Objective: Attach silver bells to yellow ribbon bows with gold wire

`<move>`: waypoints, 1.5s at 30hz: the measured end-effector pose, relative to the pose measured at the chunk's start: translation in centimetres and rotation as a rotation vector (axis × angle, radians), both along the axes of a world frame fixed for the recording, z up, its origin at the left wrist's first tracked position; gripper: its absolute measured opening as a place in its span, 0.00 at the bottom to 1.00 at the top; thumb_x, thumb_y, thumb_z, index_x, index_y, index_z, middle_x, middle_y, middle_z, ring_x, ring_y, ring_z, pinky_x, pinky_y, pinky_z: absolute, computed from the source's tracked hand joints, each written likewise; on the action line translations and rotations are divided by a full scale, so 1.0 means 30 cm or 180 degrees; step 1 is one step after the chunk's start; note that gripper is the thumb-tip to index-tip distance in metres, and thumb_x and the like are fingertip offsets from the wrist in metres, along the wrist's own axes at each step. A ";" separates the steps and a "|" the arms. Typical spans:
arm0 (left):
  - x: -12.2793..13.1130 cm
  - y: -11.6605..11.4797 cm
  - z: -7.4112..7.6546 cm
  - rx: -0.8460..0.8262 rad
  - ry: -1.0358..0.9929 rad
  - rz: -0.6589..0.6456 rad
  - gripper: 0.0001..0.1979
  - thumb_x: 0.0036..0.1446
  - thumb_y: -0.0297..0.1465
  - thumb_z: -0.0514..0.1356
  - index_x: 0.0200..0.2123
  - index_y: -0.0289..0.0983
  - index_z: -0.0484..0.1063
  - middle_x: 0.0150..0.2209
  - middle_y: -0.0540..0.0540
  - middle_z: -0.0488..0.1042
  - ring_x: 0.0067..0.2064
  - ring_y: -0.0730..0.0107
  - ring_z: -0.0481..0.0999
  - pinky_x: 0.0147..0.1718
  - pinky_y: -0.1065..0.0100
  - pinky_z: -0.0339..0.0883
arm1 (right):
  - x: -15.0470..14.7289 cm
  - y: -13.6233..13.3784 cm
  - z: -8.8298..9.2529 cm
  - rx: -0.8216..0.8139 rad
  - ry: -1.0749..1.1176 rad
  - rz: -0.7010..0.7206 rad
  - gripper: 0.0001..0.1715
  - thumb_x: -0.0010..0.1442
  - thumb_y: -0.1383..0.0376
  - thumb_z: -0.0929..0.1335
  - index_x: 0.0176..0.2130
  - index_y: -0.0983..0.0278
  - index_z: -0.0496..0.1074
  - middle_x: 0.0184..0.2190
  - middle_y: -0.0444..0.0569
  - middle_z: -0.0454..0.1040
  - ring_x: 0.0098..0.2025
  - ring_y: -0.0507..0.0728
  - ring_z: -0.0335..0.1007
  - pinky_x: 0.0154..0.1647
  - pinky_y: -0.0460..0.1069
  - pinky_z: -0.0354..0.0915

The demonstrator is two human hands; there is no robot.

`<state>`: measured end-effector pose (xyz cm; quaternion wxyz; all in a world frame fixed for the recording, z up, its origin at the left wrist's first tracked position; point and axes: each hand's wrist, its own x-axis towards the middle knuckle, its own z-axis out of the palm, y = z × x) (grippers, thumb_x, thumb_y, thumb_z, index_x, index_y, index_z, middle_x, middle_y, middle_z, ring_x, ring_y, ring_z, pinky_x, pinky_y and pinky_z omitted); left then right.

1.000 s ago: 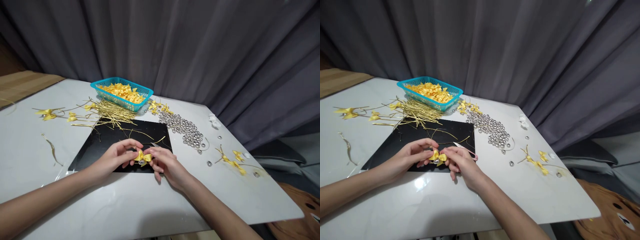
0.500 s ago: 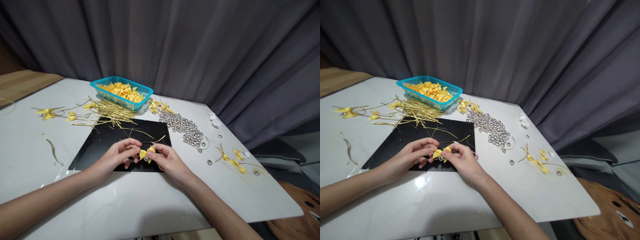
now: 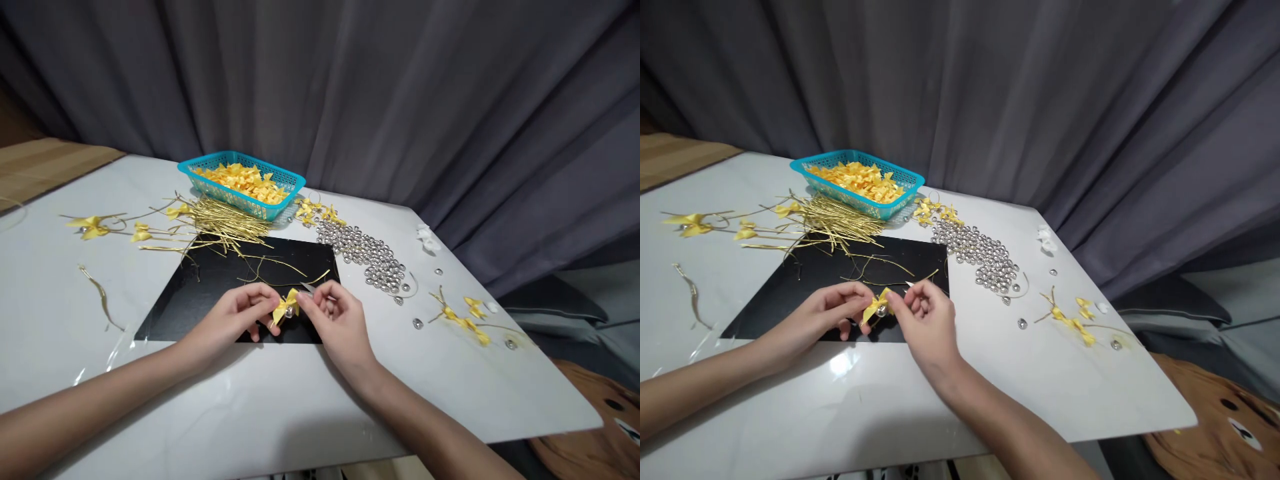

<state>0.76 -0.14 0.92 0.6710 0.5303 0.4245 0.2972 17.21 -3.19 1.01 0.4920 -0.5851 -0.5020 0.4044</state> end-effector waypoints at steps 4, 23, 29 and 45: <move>0.008 -0.007 -0.006 0.0102 0.0044 0.0152 0.11 0.52 0.39 0.61 0.31 0.36 0.69 0.23 0.52 0.74 0.25 0.74 0.75 0.19 0.78 0.60 | -0.042 -0.021 -0.010 -0.0446 0.0100 0.0288 0.20 0.47 0.53 0.70 0.17 0.65 0.67 0.13 0.39 0.58 0.18 0.46 0.47 0.18 0.44 0.44; 0.007 -0.009 0.005 0.0243 0.0297 -0.0009 0.15 0.54 0.43 0.57 0.28 0.37 0.65 0.16 0.52 0.71 0.20 0.73 0.71 0.17 0.75 0.55 | 0.022 -0.003 -0.009 -0.0104 -0.0861 0.1117 0.11 0.53 0.65 0.67 0.21 0.64 0.64 0.14 0.37 0.54 0.18 0.46 0.47 0.19 0.44 0.45; 0.003 -0.001 0.004 0.0045 0.0165 -0.0163 0.15 0.53 0.44 0.58 0.29 0.37 0.66 0.17 0.53 0.71 0.20 0.75 0.70 0.19 0.75 0.59 | 0.026 0.012 -0.005 -0.0576 0.0127 0.0837 0.18 0.51 0.54 0.70 0.35 0.64 0.66 0.27 0.40 0.65 0.17 0.44 0.52 0.13 0.42 0.51; -0.001 0.003 0.012 -0.0150 -0.0043 0.0269 0.09 0.51 0.38 0.62 0.29 0.37 0.73 0.31 0.49 0.74 0.33 0.69 0.72 0.27 0.73 0.63 | 0.022 0.014 -0.031 -0.0838 0.0948 0.0831 0.15 0.54 0.55 0.69 0.29 0.66 0.70 0.24 0.42 0.70 0.13 0.42 0.50 0.11 0.39 0.57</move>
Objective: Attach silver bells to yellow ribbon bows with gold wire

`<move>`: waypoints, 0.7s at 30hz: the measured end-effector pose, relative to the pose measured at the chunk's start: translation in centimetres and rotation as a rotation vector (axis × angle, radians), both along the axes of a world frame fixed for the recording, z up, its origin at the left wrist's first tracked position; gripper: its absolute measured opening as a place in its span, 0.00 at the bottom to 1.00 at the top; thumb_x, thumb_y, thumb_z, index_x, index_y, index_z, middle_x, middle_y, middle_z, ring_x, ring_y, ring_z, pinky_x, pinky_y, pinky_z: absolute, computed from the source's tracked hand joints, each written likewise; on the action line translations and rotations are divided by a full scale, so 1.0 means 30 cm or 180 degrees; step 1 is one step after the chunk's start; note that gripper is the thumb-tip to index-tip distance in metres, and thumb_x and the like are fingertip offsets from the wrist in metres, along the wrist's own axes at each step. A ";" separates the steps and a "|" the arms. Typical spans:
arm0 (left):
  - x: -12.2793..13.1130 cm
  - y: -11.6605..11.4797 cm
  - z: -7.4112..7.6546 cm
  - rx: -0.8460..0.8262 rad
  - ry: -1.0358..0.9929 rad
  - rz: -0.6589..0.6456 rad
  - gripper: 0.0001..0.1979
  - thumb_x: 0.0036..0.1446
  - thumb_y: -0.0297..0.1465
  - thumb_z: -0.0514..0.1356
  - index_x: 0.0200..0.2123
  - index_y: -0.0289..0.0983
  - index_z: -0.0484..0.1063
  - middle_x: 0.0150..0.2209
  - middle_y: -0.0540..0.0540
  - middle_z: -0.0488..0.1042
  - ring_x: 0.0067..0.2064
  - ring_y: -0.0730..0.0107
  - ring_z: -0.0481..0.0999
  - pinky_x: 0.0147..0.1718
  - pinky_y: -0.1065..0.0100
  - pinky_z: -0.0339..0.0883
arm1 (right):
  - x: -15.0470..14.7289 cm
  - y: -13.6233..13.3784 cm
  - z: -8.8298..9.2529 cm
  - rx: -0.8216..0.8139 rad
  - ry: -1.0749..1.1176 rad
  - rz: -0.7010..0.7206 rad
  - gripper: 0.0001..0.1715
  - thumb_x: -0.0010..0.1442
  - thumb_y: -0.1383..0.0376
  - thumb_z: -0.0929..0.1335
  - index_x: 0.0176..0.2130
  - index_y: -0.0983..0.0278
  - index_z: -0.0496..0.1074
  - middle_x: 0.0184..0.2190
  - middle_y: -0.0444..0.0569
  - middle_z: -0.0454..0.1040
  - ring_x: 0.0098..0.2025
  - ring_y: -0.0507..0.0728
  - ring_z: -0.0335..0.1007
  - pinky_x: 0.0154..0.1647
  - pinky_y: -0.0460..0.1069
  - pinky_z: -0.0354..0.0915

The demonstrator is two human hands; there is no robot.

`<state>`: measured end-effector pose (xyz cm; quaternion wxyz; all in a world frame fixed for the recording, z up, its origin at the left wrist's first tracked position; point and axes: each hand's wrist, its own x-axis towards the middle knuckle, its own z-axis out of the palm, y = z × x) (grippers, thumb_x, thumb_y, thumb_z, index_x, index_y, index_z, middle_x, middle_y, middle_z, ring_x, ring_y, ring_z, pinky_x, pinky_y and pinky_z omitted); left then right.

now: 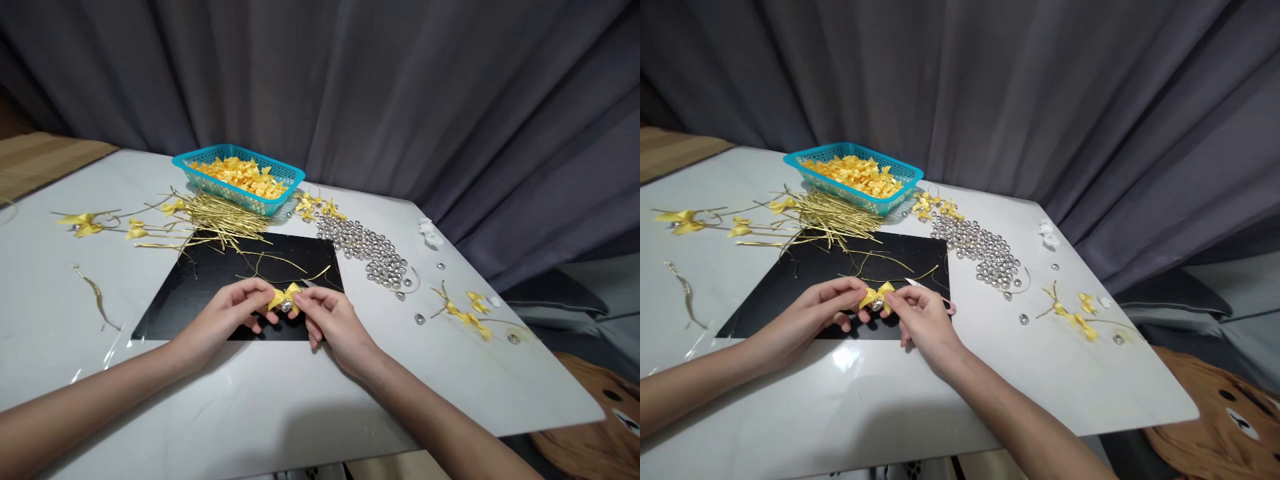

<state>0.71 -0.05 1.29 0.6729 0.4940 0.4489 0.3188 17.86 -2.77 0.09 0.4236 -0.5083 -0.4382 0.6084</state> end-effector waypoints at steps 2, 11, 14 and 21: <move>-0.002 0.002 -0.004 0.0005 -0.0100 0.0226 0.08 0.50 0.36 0.63 0.29 0.38 0.74 0.33 0.49 0.74 0.38 0.68 0.72 0.32 0.72 0.65 | -0.004 -0.003 -0.002 0.0009 0.0047 0.0094 0.13 0.54 0.56 0.69 0.32 0.64 0.68 0.26 0.40 0.68 0.14 0.42 0.51 0.12 0.39 0.59; -0.016 0.002 -0.002 -0.0039 -0.0110 0.0090 0.07 0.51 0.36 0.63 0.28 0.38 0.74 0.27 0.53 0.68 0.28 0.75 0.63 0.25 0.75 0.56 | -0.023 -0.010 -0.006 0.0185 0.0262 0.0286 0.28 0.49 0.64 0.72 0.49 0.57 0.63 0.47 0.47 0.63 0.24 0.44 0.59 0.14 0.39 0.62; -0.020 0.007 0.001 0.0141 0.0040 -0.0009 0.10 0.53 0.38 0.61 0.27 0.38 0.73 0.23 0.54 0.65 0.26 0.76 0.60 0.23 0.74 0.55 | -0.012 -0.011 0.005 0.0204 0.0315 0.0319 0.26 0.51 0.63 0.71 0.50 0.57 0.65 0.45 0.46 0.66 0.20 0.42 0.58 0.16 0.40 0.64; -0.027 0.020 0.012 0.0623 0.0323 -0.0127 0.09 0.51 0.38 0.62 0.29 0.37 0.73 0.25 0.53 0.69 0.24 0.76 0.62 0.23 0.74 0.56 | -0.001 -0.005 -0.005 0.0107 0.0196 0.0229 0.15 0.50 0.59 0.72 0.35 0.64 0.69 0.25 0.41 0.71 0.14 0.42 0.55 0.12 0.40 0.60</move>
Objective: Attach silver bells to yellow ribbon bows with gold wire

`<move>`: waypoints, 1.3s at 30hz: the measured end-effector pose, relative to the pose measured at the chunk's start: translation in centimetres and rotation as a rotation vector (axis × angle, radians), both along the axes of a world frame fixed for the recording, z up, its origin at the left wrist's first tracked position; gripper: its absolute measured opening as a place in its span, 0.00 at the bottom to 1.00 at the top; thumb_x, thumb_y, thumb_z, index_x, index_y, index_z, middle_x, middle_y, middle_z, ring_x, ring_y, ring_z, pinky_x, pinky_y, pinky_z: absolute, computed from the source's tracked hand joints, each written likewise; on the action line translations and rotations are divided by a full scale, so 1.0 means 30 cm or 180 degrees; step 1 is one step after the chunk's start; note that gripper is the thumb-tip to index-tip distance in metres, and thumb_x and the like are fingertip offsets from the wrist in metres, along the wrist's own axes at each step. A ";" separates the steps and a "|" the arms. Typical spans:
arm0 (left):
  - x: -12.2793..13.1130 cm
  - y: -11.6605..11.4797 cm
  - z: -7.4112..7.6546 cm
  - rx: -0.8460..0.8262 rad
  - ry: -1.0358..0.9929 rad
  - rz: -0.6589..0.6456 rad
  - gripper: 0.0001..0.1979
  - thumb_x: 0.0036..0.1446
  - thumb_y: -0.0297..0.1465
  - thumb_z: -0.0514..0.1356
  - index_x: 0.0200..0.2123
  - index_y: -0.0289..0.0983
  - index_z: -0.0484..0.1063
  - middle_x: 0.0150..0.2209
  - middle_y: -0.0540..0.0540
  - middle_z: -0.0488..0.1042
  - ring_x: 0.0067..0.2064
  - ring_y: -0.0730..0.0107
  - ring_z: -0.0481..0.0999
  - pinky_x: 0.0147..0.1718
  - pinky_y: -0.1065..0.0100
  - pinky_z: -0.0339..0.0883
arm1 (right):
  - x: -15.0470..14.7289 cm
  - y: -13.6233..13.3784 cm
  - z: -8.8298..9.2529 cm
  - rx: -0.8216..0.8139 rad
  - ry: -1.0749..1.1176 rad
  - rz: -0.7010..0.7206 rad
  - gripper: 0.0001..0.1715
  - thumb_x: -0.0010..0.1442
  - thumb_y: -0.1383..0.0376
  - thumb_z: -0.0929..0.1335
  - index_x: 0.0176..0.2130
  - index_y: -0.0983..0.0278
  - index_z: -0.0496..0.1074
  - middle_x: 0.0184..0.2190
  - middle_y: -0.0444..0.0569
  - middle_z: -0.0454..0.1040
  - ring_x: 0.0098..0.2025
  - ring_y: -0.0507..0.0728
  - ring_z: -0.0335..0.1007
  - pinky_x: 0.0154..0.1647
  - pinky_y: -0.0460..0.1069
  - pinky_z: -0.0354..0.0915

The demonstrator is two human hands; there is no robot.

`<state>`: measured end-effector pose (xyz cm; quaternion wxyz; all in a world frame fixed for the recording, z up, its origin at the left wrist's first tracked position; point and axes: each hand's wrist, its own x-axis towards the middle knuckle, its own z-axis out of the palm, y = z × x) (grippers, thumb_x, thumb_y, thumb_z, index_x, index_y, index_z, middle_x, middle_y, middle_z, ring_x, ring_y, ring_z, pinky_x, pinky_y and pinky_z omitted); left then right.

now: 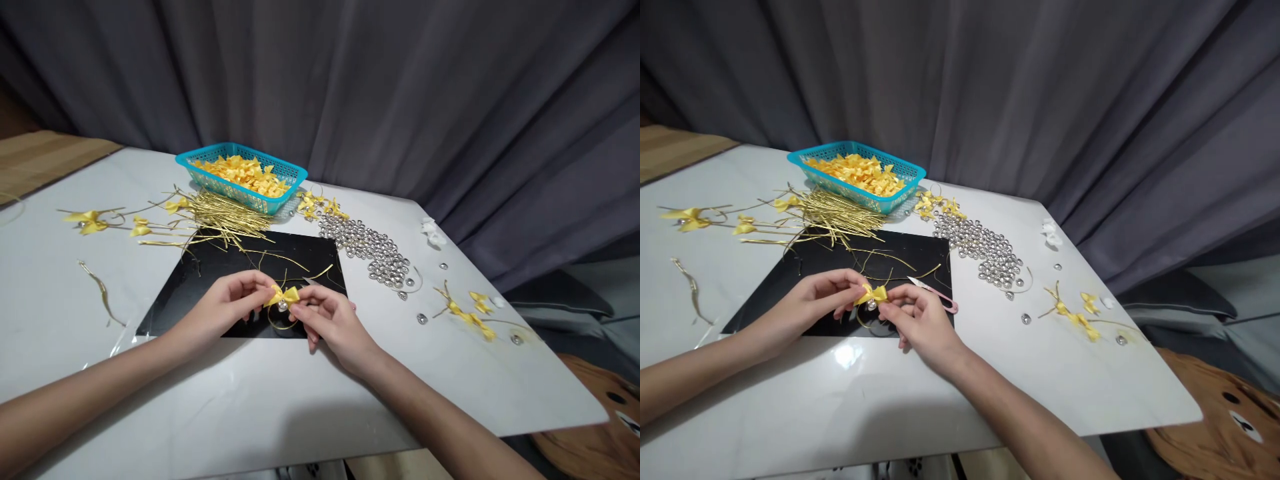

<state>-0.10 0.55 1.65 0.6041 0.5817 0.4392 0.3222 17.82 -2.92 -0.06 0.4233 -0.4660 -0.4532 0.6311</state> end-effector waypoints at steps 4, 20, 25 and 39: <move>0.001 0.002 -0.012 0.0097 0.0018 -0.0094 0.08 0.51 0.35 0.63 0.32 0.37 0.72 0.28 0.51 0.72 0.29 0.74 0.67 0.26 0.73 0.60 | -0.004 0.002 -0.014 -0.0106 0.0099 0.0035 0.11 0.52 0.60 0.70 0.33 0.65 0.69 0.22 0.39 0.70 0.12 0.42 0.53 0.11 0.40 0.58; 0.005 0.003 -0.028 -0.0196 -0.0114 -0.0293 0.09 0.47 0.32 0.66 0.31 0.36 0.71 0.27 0.51 0.74 0.30 0.73 0.71 0.29 0.72 0.62 | -0.012 0.003 -0.026 -0.0257 0.0234 0.0012 0.11 0.53 0.61 0.70 0.33 0.66 0.68 0.20 0.39 0.71 0.11 0.42 0.51 0.10 0.40 0.59; 0.012 -0.002 -0.035 -0.0206 -0.0027 -0.0160 0.10 0.44 0.32 0.66 0.30 0.35 0.72 0.27 0.51 0.73 0.31 0.71 0.71 0.31 0.70 0.63 | -0.012 0.004 -0.019 -0.0317 0.0251 0.0066 0.11 0.55 0.60 0.69 0.33 0.67 0.69 0.19 0.39 0.70 0.11 0.42 0.52 0.11 0.40 0.60; -0.005 0.007 0.009 -0.0246 0.0175 -0.0406 0.11 0.49 0.39 0.63 0.27 0.36 0.74 0.25 0.52 0.72 0.26 0.76 0.65 0.26 0.74 0.60 | -0.015 -0.007 -0.005 -0.0321 -0.0027 0.0597 0.21 0.44 0.59 0.76 0.35 0.67 0.69 0.25 0.40 0.65 0.20 0.44 0.56 0.12 0.37 0.61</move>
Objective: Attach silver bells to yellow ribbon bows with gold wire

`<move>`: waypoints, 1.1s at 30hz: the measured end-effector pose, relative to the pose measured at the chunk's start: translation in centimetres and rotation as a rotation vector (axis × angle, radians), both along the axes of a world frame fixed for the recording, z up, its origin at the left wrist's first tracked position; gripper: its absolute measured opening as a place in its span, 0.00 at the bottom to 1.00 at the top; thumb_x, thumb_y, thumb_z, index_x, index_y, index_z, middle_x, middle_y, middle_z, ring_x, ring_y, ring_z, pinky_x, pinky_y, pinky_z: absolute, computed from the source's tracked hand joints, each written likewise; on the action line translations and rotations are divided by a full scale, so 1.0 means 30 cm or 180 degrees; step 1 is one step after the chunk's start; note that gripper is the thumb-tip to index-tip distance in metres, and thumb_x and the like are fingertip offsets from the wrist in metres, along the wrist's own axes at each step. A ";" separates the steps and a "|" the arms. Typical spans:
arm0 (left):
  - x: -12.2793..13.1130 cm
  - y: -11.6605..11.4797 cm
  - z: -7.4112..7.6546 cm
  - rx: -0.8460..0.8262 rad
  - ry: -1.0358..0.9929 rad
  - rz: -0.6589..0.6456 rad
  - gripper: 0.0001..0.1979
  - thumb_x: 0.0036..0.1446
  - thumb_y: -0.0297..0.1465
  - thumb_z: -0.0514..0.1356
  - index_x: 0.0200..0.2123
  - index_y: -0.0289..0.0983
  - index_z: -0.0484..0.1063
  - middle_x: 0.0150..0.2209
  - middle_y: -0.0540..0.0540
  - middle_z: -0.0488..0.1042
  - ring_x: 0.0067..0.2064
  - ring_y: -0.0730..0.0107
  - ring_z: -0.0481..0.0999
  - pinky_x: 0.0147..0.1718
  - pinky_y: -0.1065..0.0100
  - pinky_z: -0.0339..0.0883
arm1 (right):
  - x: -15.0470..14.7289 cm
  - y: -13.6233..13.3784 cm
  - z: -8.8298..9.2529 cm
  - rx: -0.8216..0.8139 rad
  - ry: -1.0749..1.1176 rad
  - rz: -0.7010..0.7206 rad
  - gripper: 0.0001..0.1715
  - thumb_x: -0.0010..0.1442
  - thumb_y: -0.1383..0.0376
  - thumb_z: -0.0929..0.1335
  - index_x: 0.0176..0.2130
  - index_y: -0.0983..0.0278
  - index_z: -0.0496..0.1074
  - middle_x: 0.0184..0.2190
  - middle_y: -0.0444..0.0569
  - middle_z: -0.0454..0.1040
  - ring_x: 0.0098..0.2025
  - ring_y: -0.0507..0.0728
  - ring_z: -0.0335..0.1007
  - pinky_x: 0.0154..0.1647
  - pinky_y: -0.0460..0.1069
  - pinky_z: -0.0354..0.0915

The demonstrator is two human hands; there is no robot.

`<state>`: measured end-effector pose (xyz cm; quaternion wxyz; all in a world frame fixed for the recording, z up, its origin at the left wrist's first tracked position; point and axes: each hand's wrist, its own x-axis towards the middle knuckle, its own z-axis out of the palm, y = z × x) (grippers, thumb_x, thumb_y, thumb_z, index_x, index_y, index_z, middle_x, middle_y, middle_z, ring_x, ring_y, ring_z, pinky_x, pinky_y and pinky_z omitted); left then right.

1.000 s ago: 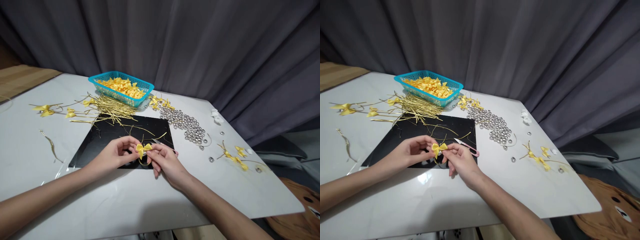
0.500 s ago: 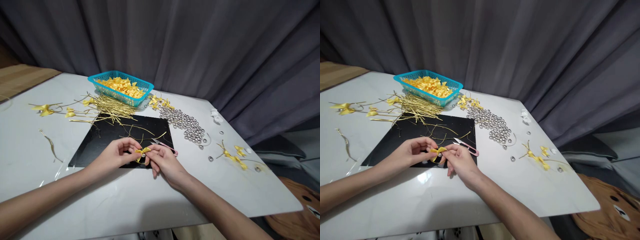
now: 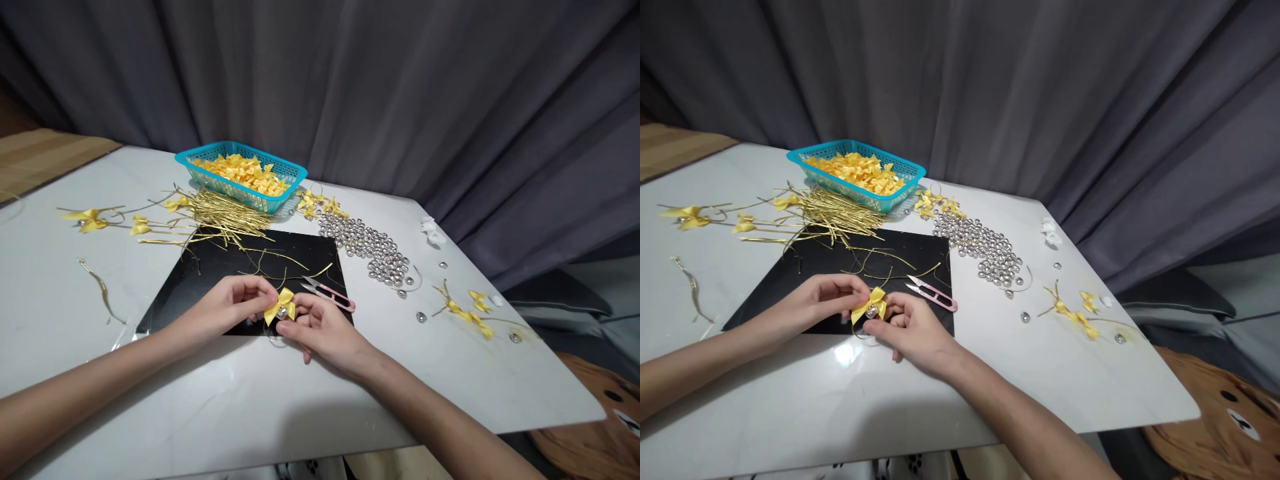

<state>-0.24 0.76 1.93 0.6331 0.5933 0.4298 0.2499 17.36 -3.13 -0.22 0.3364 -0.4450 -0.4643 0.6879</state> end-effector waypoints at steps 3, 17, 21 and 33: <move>-0.003 0.005 0.004 -0.0093 -0.0052 0.0063 0.10 0.49 0.38 0.64 0.27 0.36 0.74 0.25 0.52 0.71 0.26 0.77 0.65 0.25 0.75 0.59 | 0.012 0.002 0.005 0.0021 -0.0074 -0.0067 0.24 0.40 0.61 0.77 0.35 0.66 0.69 0.27 0.40 0.65 0.20 0.43 0.54 0.12 0.37 0.60; -0.012 -0.007 -0.002 -0.0977 -0.0764 -0.0042 0.13 0.52 0.35 0.62 0.42 0.39 0.70 0.37 0.47 0.76 0.38 0.68 0.73 0.38 0.69 0.65 | 0.024 0.015 0.010 -0.0037 0.0140 -0.0502 0.16 0.48 0.58 0.73 0.32 0.66 0.70 0.22 0.40 0.70 0.14 0.42 0.54 0.13 0.39 0.61; -0.019 -0.002 0.004 -0.1090 -0.0577 -0.0550 0.11 0.54 0.35 0.60 0.41 0.38 0.72 0.37 0.47 0.75 0.38 0.69 0.71 0.34 0.71 0.63 | 0.028 0.017 0.016 -0.0183 0.0309 -0.0405 0.15 0.50 0.58 0.73 0.31 0.67 0.69 0.22 0.40 0.70 0.14 0.41 0.52 0.13 0.39 0.62; -0.005 -0.008 0.008 -0.0501 -0.0367 0.0369 0.13 0.51 0.35 0.65 0.38 0.38 0.69 0.30 0.52 0.72 0.29 0.76 0.68 0.22 0.78 0.60 | 0.014 -0.003 0.025 0.0422 -0.0265 -0.0674 0.17 0.49 0.56 0.73 0.33 0.64 0.66 0.26 0.39 0.66 0.16 0.42 0.55 0.11 0.39 0.61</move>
